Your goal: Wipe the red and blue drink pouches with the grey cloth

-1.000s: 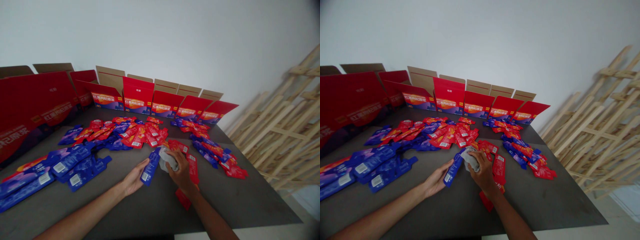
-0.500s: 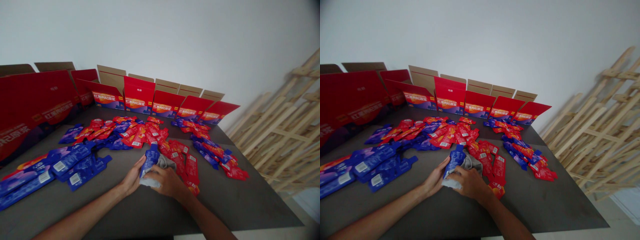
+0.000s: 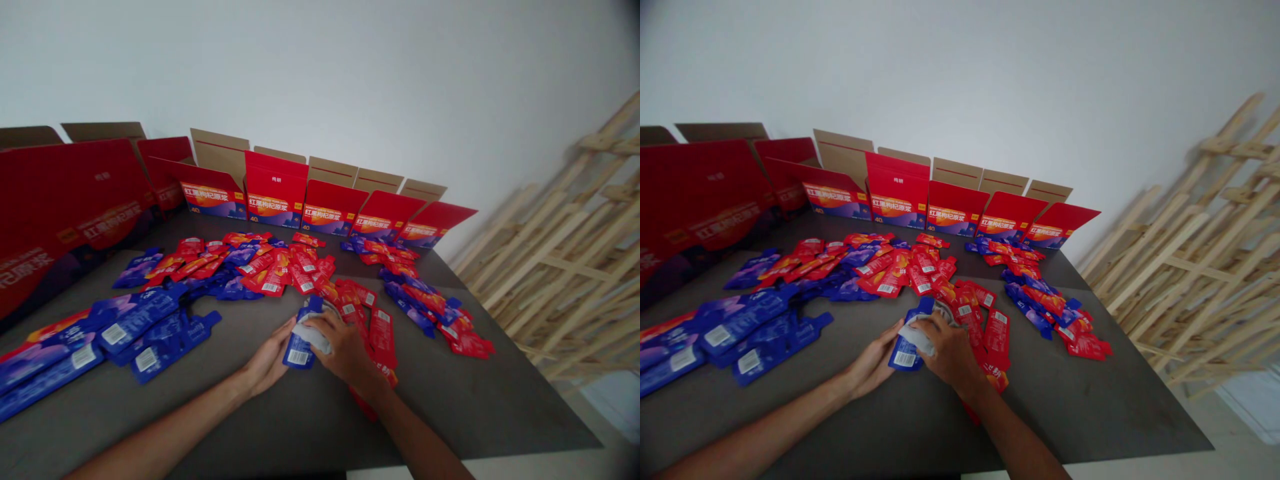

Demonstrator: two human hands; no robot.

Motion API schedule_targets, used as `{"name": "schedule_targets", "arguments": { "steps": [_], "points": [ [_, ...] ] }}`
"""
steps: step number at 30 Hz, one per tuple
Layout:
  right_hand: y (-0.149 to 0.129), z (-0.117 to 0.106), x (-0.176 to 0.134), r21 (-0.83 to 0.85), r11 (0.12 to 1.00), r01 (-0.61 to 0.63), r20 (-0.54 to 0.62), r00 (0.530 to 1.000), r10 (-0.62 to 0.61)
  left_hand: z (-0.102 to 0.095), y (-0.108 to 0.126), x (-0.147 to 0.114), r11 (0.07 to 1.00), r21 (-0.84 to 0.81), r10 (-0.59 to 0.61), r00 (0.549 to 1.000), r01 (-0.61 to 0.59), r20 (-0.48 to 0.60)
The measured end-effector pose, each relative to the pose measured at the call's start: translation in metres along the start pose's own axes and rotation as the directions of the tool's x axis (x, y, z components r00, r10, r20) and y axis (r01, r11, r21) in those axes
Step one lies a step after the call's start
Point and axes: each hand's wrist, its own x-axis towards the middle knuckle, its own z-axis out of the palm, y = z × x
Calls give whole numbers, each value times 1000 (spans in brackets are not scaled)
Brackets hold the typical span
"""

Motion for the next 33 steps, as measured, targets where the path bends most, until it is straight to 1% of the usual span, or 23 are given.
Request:
{"name": "schedule_targets", "arguments": {
  "steps": [2, 4, 7, 9, 12, 15, 17, 18, 20, 23, 26, 28, 30, 33],
  "points": [
    [-2, 2, -2, 2, 998, 64, 91, 994, -64, -2, 3, 2, 999, -35, -15, 1000, 14, -27],
    [-5, 3, -3, 11, 991, 130, 174, 976, -130, -4, 6, 3, 998, -61, -32, 999, 29, -44],
    [-7, 3, -4, 17, 983, 182, 229, 956, -181, -5, 8, 4, 997, -63, -50, 998, 48, -34],
    [-7, 2, -3, 0, 989, 150, 200, 969, -147, -5, 8, 3, 998, -55, -40, 999, 39, -18],
    [-5, 0, -1, -19, 999, 36, 73, 997, -35, -3, 6, 2, 999, -34, -36, 999, 35, -7],
    [-2, -3, 1, -3, 997, -75, -54, 996, 75, -1, 2, 2, 1000, 2, -25, 1000, 25, 1],
    [0, -5, 2, 8, 994, -111, -98, 989, 112, -2, 0, 2, 1000, 28, -8, 1000, 8, 18],
    [0, -5, 2, 11, 994, -110, -100, 989, 110, -2, -1, 2, 999, 37, -2, 1000, 1, 28],
    [1, -5, 2, 13, 997, -78, -65, 995, 78, -3, 0, 3, 999, 35, 11, 999, -13, 39],
    [-2, -5, 1, 23, 1000, 12, 56, 998, -14, -5, 3, 4, 1000, 11, 26, 999, -26, 26],
    [-5, -4, -1, 47, 993, 112, 201, 972, -119, -7, 8, 5, 1000, -5, 10, 1000, -10, -2],
    [-7, -4, -2, 52, 987, 152, 260, 952, -160, -7, 10, 4, 1000, -12, -15, 1000, 15, -16],
    [-7, -3, -2, 33, 988, 148, 257, 954, -152, -6, 10, 4, 1000, -12, -14, 1000, 13, -26],
    [-5, -2, -2, -6, 997, 73, 163, 984, -71, -5, 8, 4, 1000, -8, 14, 1000, -14, -5]
  ]
}}
